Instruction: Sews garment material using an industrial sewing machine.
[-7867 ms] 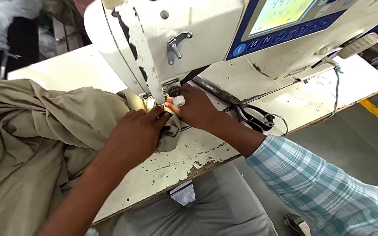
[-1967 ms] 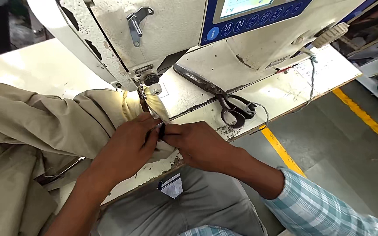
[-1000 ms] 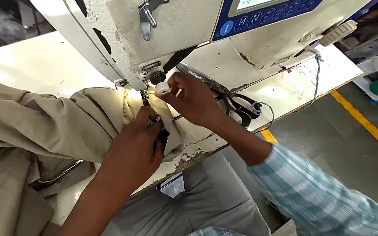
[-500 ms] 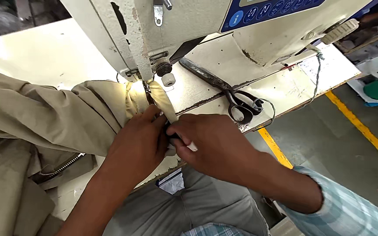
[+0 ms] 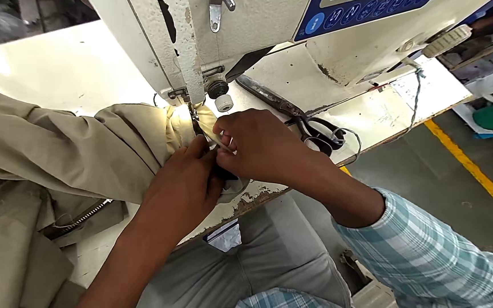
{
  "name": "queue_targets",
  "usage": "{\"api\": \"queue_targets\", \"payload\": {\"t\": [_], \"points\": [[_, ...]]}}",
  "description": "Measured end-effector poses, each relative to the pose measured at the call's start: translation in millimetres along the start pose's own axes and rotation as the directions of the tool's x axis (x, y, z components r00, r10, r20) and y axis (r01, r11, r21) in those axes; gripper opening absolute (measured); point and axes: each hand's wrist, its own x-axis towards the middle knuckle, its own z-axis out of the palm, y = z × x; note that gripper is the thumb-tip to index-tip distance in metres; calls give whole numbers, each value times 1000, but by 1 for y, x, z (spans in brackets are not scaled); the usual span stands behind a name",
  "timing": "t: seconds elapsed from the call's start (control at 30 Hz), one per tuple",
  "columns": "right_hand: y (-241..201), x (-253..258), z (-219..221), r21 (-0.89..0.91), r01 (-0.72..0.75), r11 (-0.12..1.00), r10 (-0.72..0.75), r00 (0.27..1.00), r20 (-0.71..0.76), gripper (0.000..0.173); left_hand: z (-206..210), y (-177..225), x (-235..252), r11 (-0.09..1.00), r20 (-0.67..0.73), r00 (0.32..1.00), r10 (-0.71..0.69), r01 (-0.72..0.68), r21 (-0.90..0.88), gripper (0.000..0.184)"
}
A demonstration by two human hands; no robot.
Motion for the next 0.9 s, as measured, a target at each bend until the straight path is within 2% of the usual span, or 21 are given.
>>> {"api": "queue_targets", "payload": {"t": [0.1, 0.2, 0.43, 0.53, 0.63, 0.7, 0.77, 0.9], "points": [[2, 0, -3, -50, 42, 998, -37, 996, 82, 21, 0, 2, 0, 1000, 7, 1000, -10, 10, 8, 36], [0, 0, -5, -60, 23, 998, -16, 993, 116, 20, 0, 3, -1, 999, 16, 999, -43, 43, 25, 38], [14, -5, -4, 126, -23, 992, 18, 999, 38, 16, -2, 5, 0, 999, 23, 999, -49, 49, 24, 42], [9, -10, 6, 127, -12, 992, 13, 1000, -11, 16, -1, 5, 0, 998, -2, 999, -51, 51, 26, 36], [-2, -14, 16, 12, 52, 999, -51, 998, -47, 16, 0, 6, -1, 999, -36, 998, -49, 49, 22, 27], [-8, -17, 13, -36, 79, 996, -79, 997, 2, 19, -2, 7, 0, 998, -22, 999, -48, 48, 38, 23], [-1, -11, 4, 18, 56, 998, -57, 997, 60, 24, -5, 6, 2, 998, -6, 999, -41, 41, 52, 24], [27, 32, 7, 136, -14, 991, 42, 977, -210, 34, -5, 3, 4, 998, 1, 1000, -11, 11, 54, 28]]}}
